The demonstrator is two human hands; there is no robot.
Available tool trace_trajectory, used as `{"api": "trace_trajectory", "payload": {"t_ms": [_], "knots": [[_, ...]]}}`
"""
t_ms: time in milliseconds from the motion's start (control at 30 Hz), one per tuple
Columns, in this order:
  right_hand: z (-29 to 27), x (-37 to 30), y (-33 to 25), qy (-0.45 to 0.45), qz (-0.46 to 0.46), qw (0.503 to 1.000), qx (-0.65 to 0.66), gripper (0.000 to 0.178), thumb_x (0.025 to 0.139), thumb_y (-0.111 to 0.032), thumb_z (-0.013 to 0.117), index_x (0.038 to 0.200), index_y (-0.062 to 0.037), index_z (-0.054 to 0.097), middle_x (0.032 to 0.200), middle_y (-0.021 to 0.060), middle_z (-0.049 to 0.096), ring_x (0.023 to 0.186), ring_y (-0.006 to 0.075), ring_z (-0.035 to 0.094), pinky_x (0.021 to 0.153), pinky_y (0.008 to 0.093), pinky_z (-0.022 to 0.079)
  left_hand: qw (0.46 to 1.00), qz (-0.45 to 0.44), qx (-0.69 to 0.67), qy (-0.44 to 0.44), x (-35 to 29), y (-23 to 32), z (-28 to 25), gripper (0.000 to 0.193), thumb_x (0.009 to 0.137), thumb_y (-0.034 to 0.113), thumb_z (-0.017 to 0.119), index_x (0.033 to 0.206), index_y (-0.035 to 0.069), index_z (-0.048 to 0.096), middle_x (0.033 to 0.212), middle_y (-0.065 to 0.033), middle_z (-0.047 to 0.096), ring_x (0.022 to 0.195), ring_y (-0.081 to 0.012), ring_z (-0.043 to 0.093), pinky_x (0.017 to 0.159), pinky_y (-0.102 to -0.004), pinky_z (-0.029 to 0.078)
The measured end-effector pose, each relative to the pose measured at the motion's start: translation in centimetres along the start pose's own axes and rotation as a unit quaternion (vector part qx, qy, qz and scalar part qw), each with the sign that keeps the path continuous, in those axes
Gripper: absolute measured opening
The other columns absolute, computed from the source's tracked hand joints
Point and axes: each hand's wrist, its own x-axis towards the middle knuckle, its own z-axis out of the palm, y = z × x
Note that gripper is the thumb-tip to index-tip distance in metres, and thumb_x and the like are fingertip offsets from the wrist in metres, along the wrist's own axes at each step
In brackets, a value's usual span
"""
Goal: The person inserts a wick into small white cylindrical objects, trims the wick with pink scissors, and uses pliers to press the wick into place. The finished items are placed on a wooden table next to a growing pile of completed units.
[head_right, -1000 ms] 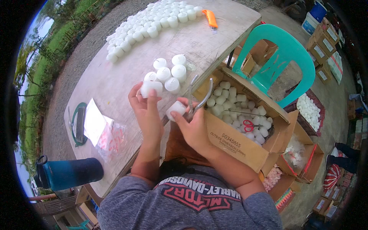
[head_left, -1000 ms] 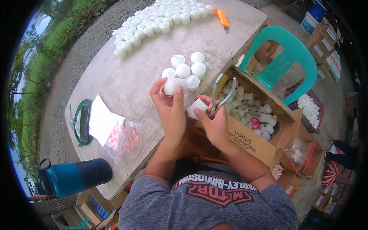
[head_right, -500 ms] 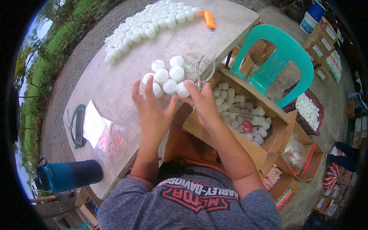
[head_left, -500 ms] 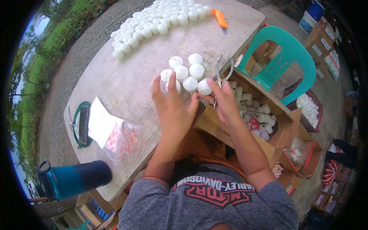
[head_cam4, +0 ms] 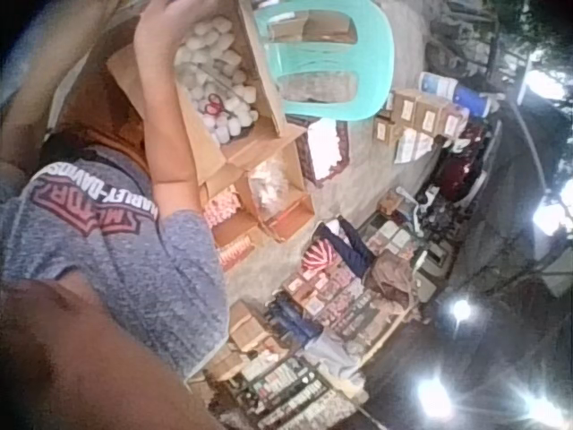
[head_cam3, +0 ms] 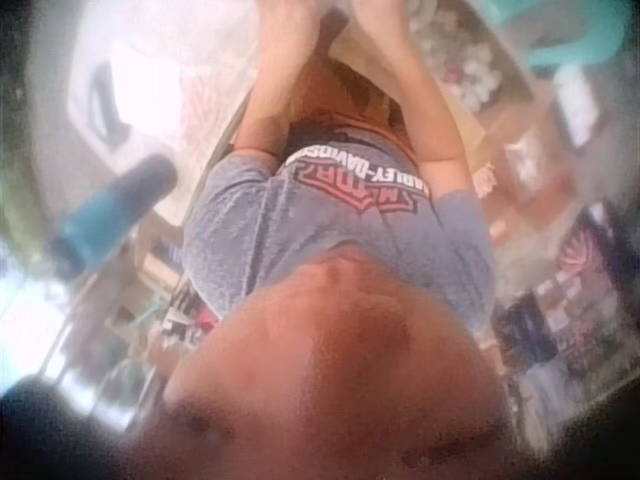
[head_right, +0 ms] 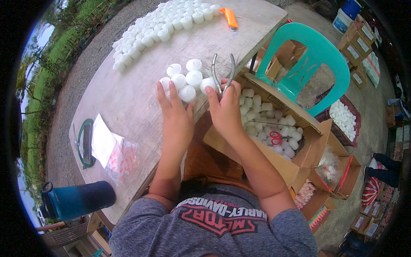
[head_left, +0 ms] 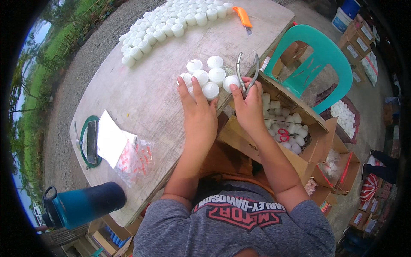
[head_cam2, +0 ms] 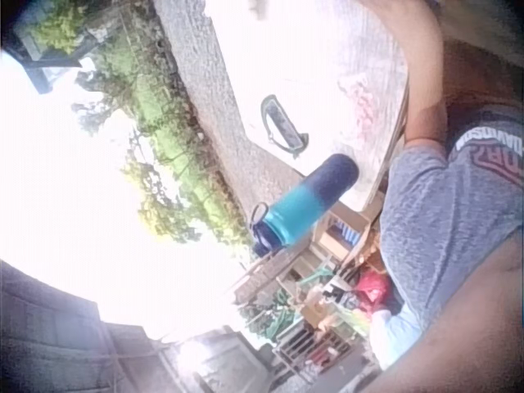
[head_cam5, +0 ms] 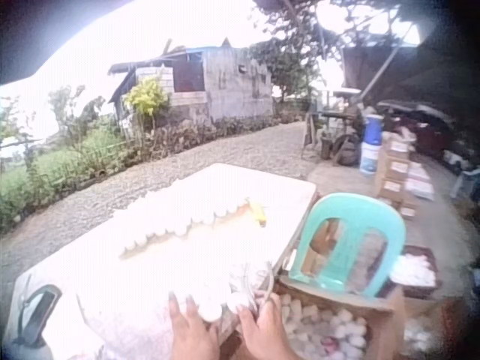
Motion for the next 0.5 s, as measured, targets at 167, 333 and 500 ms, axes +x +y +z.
{"api": "trace_trajectory", "payload": {"t_ms": [167, 333, 500], "knots": [[-0.5, 0.6, -1.6, -0.069, 0.137, 0.987, 0.052, 0.045, 0.089, -0.032, 0.062, 0.094, 0.0112, 0.050, 0.097, 0.0223, 0.052, 0.089, 0.0318, 0.055, 0.075, 0.0376, 0.045, 1.000, 0.014, -0.015, 0.013, 0.1, -0.4, 0.6, 0.069, 0.083, 0.007, 0.062, 0.137, -0.010, 0.022, 0.141, -0.0394, 0.013, 0.127, -0.0595, 0.022, 0.104, -0.0546, 0.031], [0.4, 1.3, -0.5, 0.050, -0.111, 0.987, -0.108, 0.045, 0.089, -0.034, 0.061, 0.088, 0.0096, 0.053, 0.085, 0.0226, 0.057, 0.080, 0.0361, 0.056, 0.073, 0.0432, 0.044, 1.000, 0.015, -0.019, 0.014, 0.6, -0.4, 0.9, 0.067, 0.085, 0.007, 0.059, 0.138, -0.010, 0.022, 0.140, -0.0403, 0.013, 0.127, -0.0604, 0.020, 0.105, -0.0556, 0.029], [0.3, 1.9, -0.7, -0.015, 0.075, 0.997, 0.010, 0.042, 0.089, -0.032, 0.061, 0.085, 0.0087, 0.053, 0.080, 0.0231, 0.060, 0.079, 0.0395, 0.058, 0.071, 0.0443, 0.044, 1.000, -0.014, -0.001, 0.006, 1.7, -0.2, 1.8, 0.067, 0.087, 0.010, 0.057, 0.140, -0.008, 0.021, 0.141, -0.0391, 0.011, 0.127, -0.0601, 0.020, 0.105, -0.0557, 0.028]]}}
